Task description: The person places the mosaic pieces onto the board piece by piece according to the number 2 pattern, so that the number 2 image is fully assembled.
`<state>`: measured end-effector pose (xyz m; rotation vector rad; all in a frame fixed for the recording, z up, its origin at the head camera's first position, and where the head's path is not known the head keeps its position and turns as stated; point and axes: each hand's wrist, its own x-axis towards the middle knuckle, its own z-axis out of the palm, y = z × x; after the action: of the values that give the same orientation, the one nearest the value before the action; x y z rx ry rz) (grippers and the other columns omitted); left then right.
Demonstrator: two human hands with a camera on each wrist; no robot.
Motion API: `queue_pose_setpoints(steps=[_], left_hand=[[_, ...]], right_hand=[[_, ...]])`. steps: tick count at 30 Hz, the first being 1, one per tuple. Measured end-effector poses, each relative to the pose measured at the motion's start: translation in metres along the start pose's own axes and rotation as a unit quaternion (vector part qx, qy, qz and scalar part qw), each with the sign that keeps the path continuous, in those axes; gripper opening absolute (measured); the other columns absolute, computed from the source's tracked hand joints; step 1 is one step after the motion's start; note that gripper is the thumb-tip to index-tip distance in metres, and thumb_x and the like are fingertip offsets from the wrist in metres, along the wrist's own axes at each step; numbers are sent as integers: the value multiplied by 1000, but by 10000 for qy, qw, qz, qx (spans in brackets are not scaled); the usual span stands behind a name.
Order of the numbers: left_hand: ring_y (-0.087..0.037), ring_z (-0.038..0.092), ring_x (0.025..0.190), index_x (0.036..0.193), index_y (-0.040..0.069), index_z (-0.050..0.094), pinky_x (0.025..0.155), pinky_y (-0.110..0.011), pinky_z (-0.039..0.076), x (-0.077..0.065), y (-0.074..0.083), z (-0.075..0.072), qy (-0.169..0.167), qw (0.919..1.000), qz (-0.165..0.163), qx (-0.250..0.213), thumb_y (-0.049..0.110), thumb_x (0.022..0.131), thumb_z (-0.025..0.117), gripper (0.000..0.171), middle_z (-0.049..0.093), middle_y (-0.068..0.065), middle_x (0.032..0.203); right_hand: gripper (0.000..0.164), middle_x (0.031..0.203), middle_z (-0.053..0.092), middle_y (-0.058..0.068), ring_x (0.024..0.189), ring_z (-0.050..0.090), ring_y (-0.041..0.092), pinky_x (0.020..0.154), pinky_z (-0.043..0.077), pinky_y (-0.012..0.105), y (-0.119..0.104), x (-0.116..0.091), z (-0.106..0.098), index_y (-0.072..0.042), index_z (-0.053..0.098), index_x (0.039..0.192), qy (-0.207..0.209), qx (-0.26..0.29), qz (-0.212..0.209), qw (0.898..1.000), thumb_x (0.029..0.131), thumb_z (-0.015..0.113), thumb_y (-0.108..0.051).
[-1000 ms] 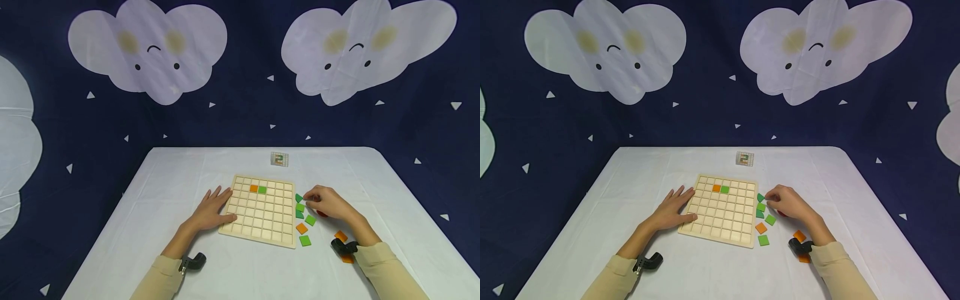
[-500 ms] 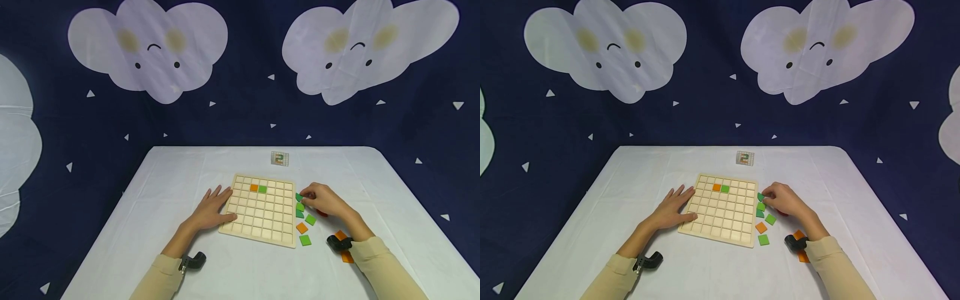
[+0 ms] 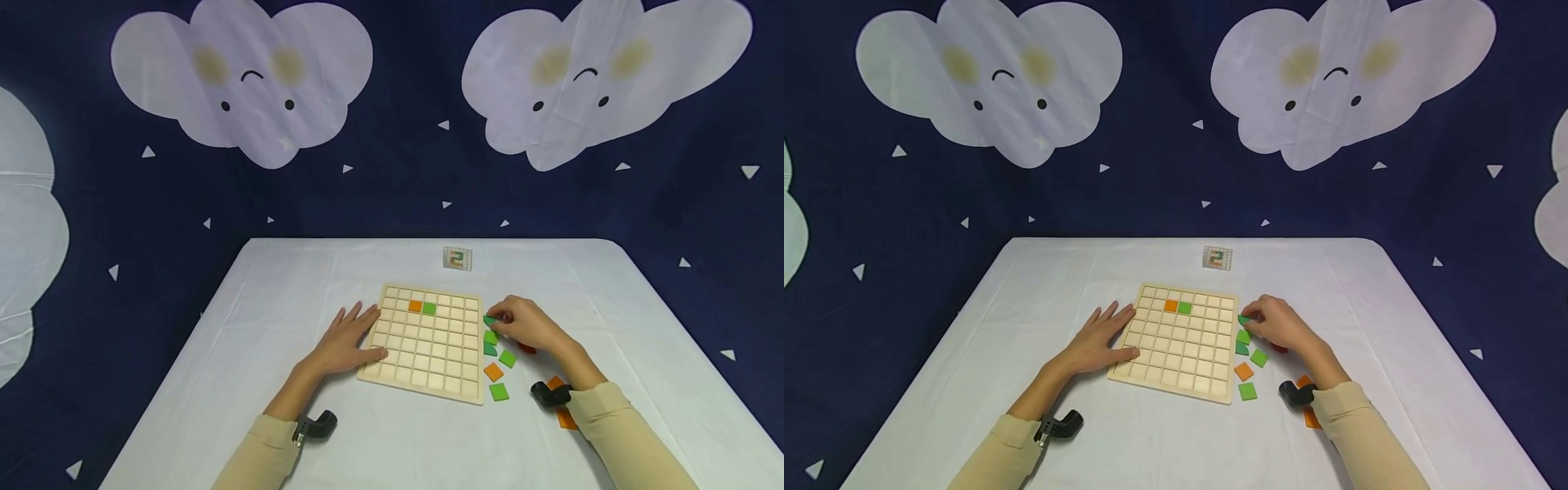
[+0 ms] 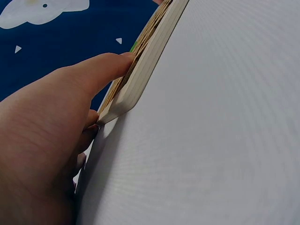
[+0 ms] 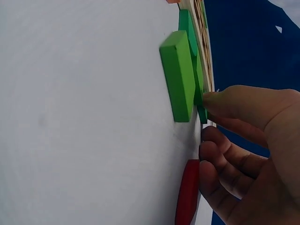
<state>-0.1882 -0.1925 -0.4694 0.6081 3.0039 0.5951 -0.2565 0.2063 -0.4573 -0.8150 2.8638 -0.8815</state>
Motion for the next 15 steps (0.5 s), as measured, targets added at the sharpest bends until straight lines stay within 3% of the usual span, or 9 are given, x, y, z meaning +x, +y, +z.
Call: queue_pose_setpoints(steps=[9,15], left_hand=[[-22,8,145,152,13,31,116,-43,0,0,1,-2,9,9999,48,-100,67,83,57,90,26,2,156],[-22,9,145,151,13,32,116,-43,0,-1,1,-2,49,9999,53,-99,65,83,58,90,26,1,156]], right_hand=[[29,90,59,-1,71,49,15,62,41,31,-1,-3,-4,-10,73,111,-214,-2,103,9997,84,67,-3],[27,92,61,0,76,53,16,67,46,33,-2,-2,-3,-6,70,111,-203,14,318,9993,84,71,-11]])
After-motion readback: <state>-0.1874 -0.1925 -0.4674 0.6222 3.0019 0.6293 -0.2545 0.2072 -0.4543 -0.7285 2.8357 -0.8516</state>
